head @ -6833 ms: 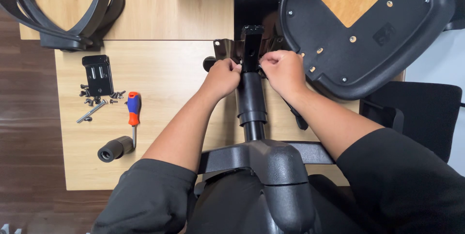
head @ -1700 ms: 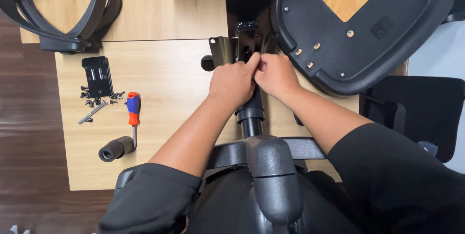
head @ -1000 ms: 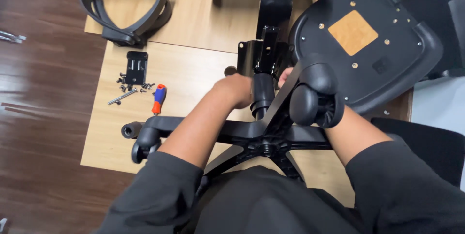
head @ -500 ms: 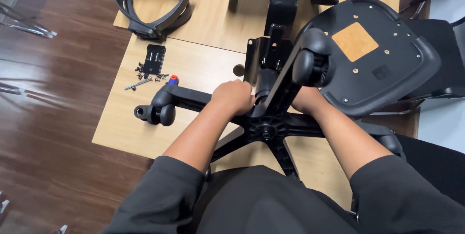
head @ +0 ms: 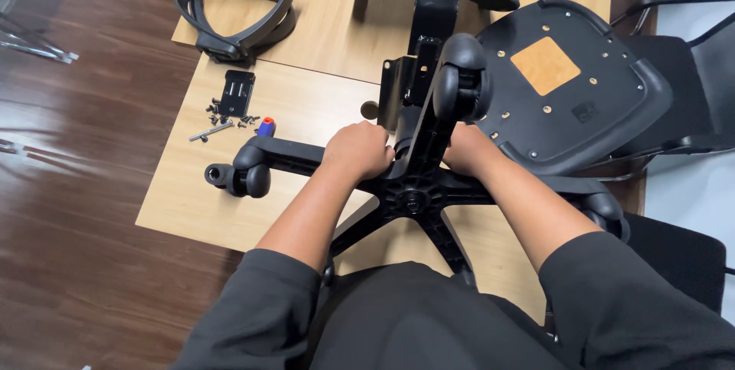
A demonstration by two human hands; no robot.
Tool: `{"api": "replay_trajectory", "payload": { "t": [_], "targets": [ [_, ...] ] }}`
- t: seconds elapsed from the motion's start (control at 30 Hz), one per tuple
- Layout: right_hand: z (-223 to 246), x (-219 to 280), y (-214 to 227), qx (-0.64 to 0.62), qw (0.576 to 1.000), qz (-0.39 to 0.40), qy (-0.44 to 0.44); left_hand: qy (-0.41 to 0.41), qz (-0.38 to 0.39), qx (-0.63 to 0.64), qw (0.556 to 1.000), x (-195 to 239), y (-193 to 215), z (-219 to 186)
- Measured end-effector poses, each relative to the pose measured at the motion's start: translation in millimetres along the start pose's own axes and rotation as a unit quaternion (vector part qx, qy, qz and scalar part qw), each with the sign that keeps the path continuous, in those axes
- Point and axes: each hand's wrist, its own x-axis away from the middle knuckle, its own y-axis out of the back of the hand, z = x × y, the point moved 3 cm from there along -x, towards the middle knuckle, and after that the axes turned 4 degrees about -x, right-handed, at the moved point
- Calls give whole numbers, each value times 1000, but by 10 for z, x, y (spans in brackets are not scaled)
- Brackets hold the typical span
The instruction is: The person assembles an office chair on a table. They align the metal mounting bracket onto the chair base, insert the black gas lift cylinder into the base hub, pick up screws from the table, and use a screwdriver to drive screws into the bracket.
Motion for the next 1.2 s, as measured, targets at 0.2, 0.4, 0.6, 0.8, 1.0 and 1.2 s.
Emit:
{"api": "replay_trajectory", "payload": {
  "t": [0.2,0.4,0.6,0.8,1.0,1.2],
  "targets": [
    [255,23,104,-27,997,-15,68,-25,-36,33,999,12,-13,65],
    [23,-69,117,-207,973,-95,47,-67,-86,60,992,21,-22,107],
    [-824,-221,-79,-313,929,-85,-177,-115,-99,57,987,-47,-51,101],
    [-261,-10,89,-197,973,-94,-77,-168,-159,88,969,-52,-15,59],
    [-630,-47,-97,-528,846,-70,-25,-256,-332,264,869,793,876,196],
    [-382,295,641,-600,791,-117,30,-183,-458,335,803,1454,1421,1360]
  ]
}}
